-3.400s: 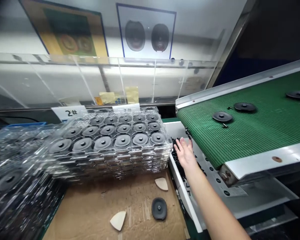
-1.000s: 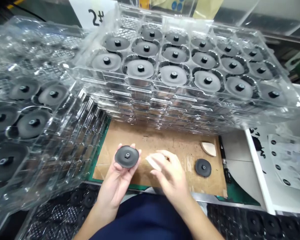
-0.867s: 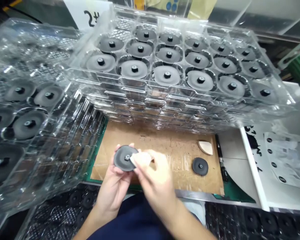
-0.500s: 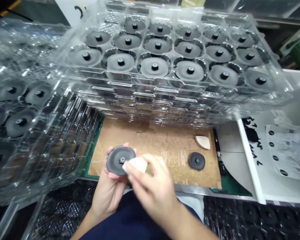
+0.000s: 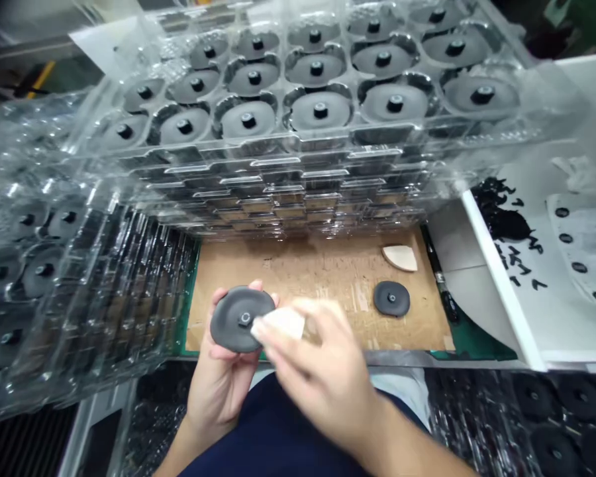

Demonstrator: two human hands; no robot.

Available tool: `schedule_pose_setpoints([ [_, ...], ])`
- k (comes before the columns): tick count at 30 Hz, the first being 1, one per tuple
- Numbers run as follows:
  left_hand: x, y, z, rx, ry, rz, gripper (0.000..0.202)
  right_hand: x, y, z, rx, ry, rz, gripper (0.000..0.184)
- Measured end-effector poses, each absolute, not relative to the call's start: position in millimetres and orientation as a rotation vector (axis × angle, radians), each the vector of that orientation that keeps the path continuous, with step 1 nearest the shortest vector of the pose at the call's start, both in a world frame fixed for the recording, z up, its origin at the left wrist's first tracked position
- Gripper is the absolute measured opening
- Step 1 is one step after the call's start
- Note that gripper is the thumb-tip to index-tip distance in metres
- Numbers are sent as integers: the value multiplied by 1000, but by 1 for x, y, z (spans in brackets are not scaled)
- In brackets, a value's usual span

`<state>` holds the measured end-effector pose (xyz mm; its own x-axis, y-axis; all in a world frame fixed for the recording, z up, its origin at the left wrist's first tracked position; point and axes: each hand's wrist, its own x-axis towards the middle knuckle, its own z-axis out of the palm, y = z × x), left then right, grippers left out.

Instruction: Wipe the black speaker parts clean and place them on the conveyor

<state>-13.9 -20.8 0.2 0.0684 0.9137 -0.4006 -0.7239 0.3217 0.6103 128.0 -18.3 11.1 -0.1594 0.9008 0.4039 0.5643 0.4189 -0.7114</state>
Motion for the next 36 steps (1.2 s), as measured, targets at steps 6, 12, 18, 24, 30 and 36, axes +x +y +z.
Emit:
schedule_pose_setpoints([
  [6, -11, -20, 4, 318, 845, 1147, 38, 161, -7, 12, -1141, -1901, 508, 24],
  [12, -8, -23, 3, 350, 873, 1022, 47, 175, -12, 20, -1116, -1972, 528, 24],
  [18, -10, -24, 6, 358, 868, 997, 48, 177, -19, 21, -1113, -1931, 569, 28],
  [24, -2, -18, 13, 366, 873, 1043, 41, 177, -22, 23, -1127, -1904, 462, 25],
  [30, -3, -15, 22, 457, 807, 1053, 43, 166, -35, 26, -1192, -1846, 548, 29],
  [36, 5, -18, 20, 521, 878, 1221, 49, 147, -38, 25, -1240, -1664, 442, 26],
])
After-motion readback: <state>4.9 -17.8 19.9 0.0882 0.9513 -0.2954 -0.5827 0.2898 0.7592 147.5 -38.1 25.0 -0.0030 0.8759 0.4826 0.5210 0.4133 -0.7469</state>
